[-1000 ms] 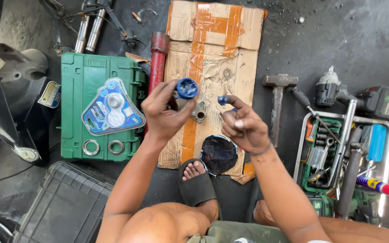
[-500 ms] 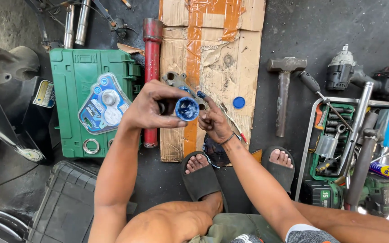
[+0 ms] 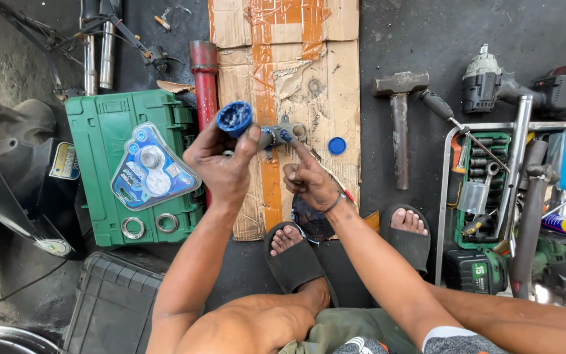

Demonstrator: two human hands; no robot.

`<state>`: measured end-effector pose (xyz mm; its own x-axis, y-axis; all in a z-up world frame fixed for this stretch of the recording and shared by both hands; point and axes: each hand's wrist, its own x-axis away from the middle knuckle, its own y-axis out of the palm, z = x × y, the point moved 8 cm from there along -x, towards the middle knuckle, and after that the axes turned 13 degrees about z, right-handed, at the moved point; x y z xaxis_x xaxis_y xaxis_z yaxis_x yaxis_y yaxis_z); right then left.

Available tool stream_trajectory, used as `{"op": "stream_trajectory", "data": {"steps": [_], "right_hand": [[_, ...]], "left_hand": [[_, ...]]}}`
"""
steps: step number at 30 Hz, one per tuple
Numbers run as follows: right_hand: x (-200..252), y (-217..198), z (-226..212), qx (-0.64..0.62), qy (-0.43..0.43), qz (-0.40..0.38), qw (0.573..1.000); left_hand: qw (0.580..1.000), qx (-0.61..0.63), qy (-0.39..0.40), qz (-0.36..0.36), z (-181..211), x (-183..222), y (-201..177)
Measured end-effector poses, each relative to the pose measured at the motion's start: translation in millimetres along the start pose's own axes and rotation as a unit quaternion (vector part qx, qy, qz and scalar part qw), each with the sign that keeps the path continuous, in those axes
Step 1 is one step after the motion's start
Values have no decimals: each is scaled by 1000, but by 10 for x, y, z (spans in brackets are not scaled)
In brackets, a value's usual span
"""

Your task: Cleaning and applying grease to a motorcycle triple clamp component

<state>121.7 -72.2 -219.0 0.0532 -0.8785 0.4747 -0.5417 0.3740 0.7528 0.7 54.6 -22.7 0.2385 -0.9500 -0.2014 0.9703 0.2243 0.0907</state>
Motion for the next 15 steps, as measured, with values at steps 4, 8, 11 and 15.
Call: {"op": "stream_trajectory", "data": {"steps": [4, 8, 11, 15], "right_hand": [[-188, -68, 226, 40, -17, 4, 999], [-268, -67, 306, 113, -20, 38, 993], [-312, -72, 358, 144, -33, 52, 988], [-163, 414, -20, 222, -69, 45, 971]], "left_hand": [[998, 2, 51, 21, 173, 197, 37], [996, -9, 82, 16, 199, 308, -64], [996, -13, 92, 12, 160, 328, -132], [994, -30, 105, 6, 195, 296, -127]]}}
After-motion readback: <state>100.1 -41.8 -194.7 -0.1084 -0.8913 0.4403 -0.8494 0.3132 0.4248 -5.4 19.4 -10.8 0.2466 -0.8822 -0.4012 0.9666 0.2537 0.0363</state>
